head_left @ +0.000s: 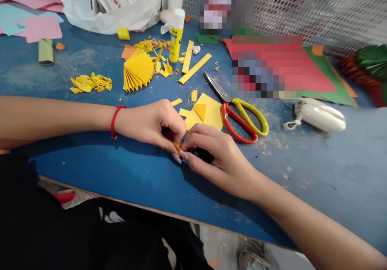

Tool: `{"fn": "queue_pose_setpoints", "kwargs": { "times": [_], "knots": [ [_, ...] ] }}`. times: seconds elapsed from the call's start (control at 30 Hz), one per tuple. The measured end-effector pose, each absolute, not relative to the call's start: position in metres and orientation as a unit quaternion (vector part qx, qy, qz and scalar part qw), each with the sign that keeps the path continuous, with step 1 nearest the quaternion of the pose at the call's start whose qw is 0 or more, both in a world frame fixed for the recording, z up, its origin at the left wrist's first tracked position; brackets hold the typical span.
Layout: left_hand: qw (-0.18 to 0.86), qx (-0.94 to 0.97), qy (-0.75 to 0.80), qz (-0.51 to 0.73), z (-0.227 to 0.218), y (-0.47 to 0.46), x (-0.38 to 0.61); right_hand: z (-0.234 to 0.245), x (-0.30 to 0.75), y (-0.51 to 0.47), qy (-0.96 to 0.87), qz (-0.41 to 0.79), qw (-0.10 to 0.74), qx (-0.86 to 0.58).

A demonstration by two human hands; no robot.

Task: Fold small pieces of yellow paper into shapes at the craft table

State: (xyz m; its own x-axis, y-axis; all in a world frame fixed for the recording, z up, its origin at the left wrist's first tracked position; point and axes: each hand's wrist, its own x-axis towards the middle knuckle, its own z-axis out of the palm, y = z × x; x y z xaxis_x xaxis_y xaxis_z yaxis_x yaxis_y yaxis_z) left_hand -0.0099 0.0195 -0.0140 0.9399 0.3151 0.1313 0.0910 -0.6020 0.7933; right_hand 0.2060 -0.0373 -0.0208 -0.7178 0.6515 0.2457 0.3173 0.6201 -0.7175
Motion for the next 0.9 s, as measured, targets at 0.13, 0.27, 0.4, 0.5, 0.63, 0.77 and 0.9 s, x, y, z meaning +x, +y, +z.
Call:
{"fn": "queue_pose_setpoints", "kwargs": {
  "times": [0.13,0.27,0.4,0.5,0.63,0.77,0.9],
  "knots": [
    [0.438,0.88,0.127,0.135,-0.014,0.018,-0.009,-0.021,0.204,-0.039,-0.868,0.32,0.249,-0.287],
    [0.438,0.875,0.154,0.137,-0.01,0.015,-0.008,-0.022,0.206,-0.04,-0.875,0.302,0.265,-0.269],
    [0.471,0.859,0.159,0.119,-0.006,0.015,-0.009,-0.022,0.207,-0.042,-0.876,0.291,0.285,-0.259],
    [0.513,0.837,0.161,0.103,-0.005,0.019,-0.01,-0.021,0.208,-0.042,-0.87,0.288,0.301,-0.264],
    [0.513,0.834,0.168,0.113,-0.004,0.022,-0.011,-0.02,0.209,-0.042,-0.863,0.277,0.32,-0.277],
    [0.504,0.838,0.177,0.111,-0.003,0.021,-0.011,-0.02,0.209,-0.042,-0.86,0.278,0.315,-0.289],
    [0.519,0.825,0.19,0.117,-0.003,0.021,-0.009,-0.02,0.21,-0.042,-0.88,0.237,0.3,-0.281]
  ]
}}
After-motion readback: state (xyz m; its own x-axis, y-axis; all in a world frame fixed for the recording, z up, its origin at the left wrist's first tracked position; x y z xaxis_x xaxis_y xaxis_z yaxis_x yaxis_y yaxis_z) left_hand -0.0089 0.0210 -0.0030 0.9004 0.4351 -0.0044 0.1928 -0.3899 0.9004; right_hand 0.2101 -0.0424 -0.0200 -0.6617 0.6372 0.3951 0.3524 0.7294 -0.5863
